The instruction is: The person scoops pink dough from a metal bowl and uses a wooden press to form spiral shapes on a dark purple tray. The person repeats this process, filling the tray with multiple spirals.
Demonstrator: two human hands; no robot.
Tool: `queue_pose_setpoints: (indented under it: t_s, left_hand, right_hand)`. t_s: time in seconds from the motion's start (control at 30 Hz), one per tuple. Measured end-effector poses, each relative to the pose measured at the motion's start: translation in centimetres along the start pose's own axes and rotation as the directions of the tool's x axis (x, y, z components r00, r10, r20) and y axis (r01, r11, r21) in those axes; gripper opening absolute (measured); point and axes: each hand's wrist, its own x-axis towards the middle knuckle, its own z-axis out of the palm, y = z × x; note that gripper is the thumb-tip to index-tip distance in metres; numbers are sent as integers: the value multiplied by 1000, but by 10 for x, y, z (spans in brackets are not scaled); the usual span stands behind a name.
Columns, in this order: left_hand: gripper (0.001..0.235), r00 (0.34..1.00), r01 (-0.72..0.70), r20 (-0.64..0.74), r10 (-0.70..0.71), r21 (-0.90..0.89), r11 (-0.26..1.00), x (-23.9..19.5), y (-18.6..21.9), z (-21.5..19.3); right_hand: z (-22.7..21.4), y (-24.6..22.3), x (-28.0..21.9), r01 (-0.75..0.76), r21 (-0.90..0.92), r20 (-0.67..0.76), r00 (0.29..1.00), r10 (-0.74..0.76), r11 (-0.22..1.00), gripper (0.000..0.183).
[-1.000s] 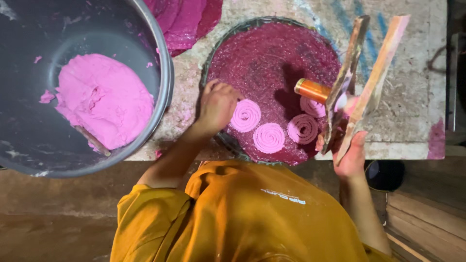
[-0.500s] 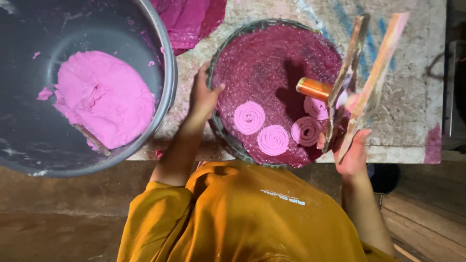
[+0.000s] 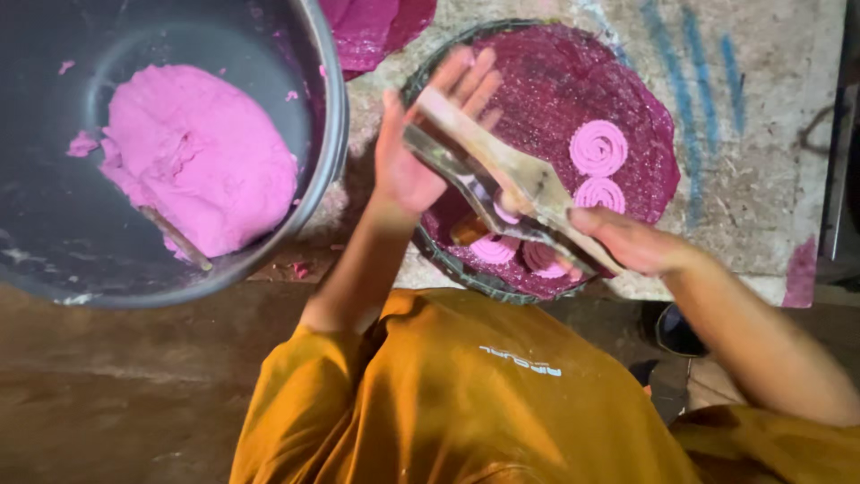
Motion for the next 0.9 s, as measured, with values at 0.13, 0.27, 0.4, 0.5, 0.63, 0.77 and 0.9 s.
queue_pose_setpoints:
  t_s: [0.13,0.27,0.4,0.5,0.63,0.77,0.9]
  left_hand:
    - [52,999,-40,-43,27,-340,939,28,-3,-11]
    - [48,990,-116,-112,85,-309,944,29,4,-32]
    - [48,982,-152,-150,111,-304,940,28,0,-43]
    - [48,972,-176,-205,118,-293,940,29,-3,-44]
    - [48,971,-194,-185,151,-238,952,34,6,-38]
    - [49,972,-197,-176,154,-261,945,26,18,-25]
    - [49,955,-236,-228,191,-191,953,27,3,-10]
  right_hand:
    - [-5,-47,12,-176,-212,-165,976,142,961,72]
    - [17,-79,28,-210,-495,-379,926,9,843,67]
    - [34,-98,33,-108,-514,-363,926,-101,851,71]
    - [30,-110,29,-129,-555,-344,935,-86,822,72]
    - [30,-115,30,-177,-552,-382,922,-58,815,70]
    - [38,-116,28,-80,-513,-322,941,-106,855,72]
    - [28,-122,10,-231,-532,-387,922,10,815,68]
